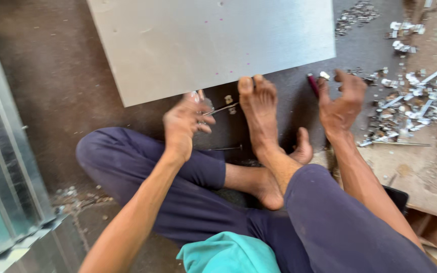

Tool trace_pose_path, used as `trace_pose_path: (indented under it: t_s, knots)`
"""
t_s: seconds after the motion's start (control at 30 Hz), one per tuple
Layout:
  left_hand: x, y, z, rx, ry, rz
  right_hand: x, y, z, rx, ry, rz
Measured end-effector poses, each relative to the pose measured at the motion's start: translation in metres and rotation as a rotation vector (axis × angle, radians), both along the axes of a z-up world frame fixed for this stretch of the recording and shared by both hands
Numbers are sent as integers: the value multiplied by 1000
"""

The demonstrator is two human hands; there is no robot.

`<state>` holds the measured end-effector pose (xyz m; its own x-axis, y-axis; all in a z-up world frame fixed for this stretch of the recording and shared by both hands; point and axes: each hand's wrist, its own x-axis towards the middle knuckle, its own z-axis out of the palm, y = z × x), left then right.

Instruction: The person assembles a metal cabinet by marking holes with a template, punching them with a hammer and punch, and inserting rivets. They then attach metal brackets to the cabinet using a hammer and punch.

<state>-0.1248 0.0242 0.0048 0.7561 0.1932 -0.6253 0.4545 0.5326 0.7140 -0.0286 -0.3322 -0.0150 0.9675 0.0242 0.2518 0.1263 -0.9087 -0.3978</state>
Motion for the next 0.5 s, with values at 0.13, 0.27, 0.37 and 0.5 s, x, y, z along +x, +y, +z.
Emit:
trace_pose_path:
  t_s: [0.13,0.27,0.37,0.5]
  knots:
    - [24,32,28,-12,-77,322,24,42,24,1030,420,-476]
    - [57,49,73,130,-309,242,77,45,48,1298,247,-325]
    - [56,38,93,96,-239,240,85,31,54,1296,279,-288]
    - [49,9,45,-43,-109,197,89,16,30,1303,379,-380]
